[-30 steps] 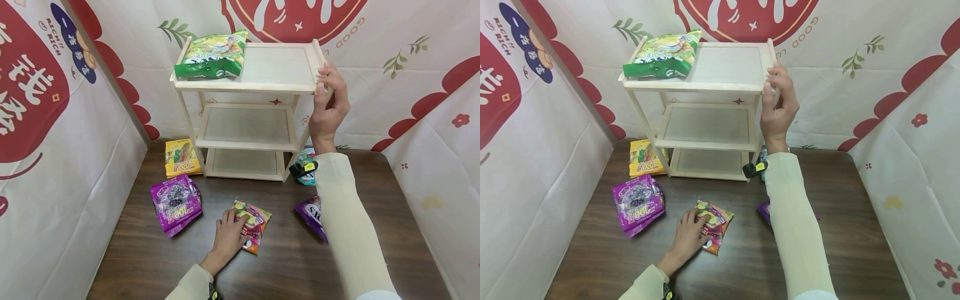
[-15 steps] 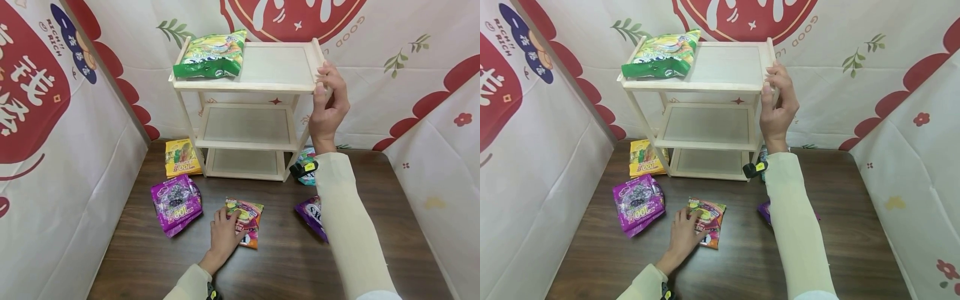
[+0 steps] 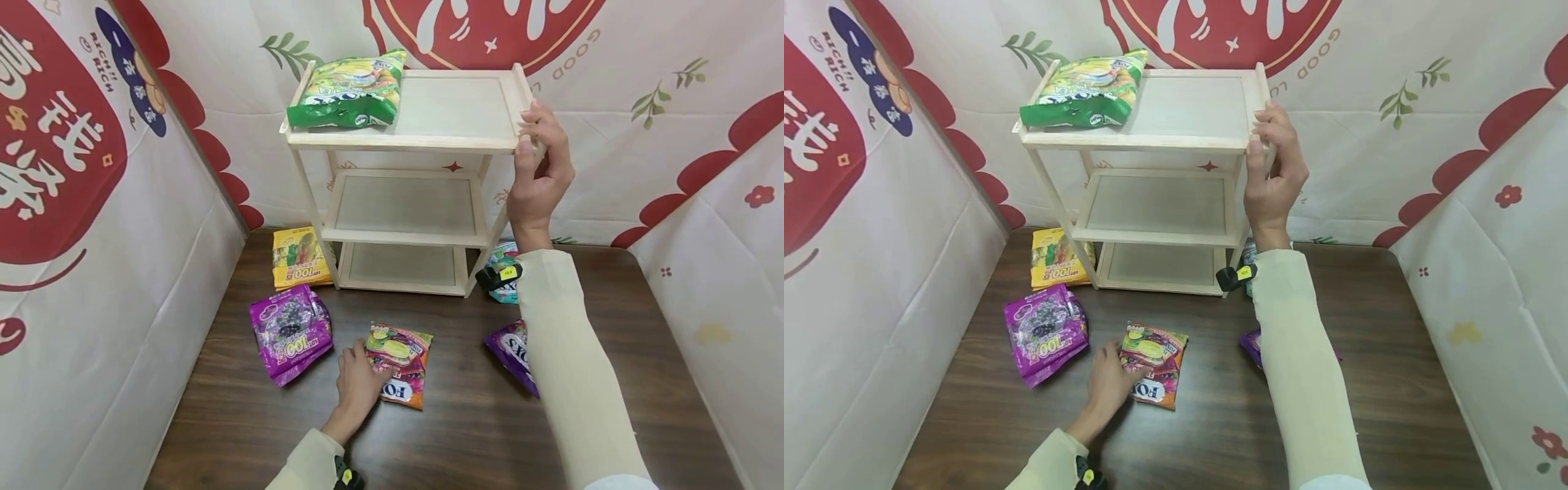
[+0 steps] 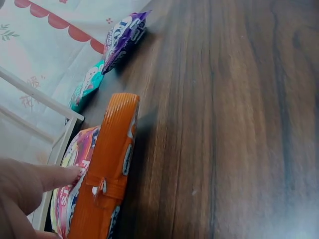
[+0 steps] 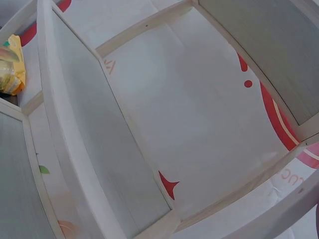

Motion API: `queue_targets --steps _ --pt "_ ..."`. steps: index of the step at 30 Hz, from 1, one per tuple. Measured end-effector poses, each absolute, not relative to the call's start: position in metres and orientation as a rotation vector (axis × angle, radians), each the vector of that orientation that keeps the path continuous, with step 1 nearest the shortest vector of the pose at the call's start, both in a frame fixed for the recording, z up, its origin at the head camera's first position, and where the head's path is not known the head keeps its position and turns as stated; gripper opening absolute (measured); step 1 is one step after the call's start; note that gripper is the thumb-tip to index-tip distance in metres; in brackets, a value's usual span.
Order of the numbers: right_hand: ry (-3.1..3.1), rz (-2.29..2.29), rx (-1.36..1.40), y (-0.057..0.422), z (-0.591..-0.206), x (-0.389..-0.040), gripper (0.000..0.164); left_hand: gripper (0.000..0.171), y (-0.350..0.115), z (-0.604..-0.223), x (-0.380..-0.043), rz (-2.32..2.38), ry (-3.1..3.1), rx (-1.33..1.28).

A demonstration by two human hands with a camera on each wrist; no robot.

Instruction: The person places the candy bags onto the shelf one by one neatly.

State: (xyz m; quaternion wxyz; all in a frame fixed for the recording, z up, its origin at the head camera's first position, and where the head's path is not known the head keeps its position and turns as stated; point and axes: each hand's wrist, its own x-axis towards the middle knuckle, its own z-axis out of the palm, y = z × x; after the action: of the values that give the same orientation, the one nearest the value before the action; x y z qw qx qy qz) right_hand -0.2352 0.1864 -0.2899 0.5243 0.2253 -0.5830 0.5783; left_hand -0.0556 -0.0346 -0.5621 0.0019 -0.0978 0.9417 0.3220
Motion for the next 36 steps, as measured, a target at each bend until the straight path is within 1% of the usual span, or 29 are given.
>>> queue_targets --steps 8,13,25,29,36 --pt "-1.367 1.407 0.556 0.186 -0.290 -0.237 0.031 0.080 -0.030 -0.563 -0.061 0.999 2.887 -0.373" --pt "-1.365 1.413 0.552 0.185 -0.288 -0.236 0.031 0.076 -0.032 -0.564 -0.061 1.043 2.855 -0.376" --pt "-1.390 1.393 0.546 0.187 -0.288 -0.232 0.032 0.060 -0.035 -0.570 -0.053 1.352 2.848 -0.338" --pt "-1.398 1.390 0.548 0.187 -0.288 -0.232 0.034 0.055 -0.036 -0.568 -0.051 1.461 2.846 -0.334" --pt "-1.407 1.377 0.530 0.187 -0.288 -0.230 0.032 0.048 -0.036 -0.562 -0.048 1.562 2.835 -0.268"
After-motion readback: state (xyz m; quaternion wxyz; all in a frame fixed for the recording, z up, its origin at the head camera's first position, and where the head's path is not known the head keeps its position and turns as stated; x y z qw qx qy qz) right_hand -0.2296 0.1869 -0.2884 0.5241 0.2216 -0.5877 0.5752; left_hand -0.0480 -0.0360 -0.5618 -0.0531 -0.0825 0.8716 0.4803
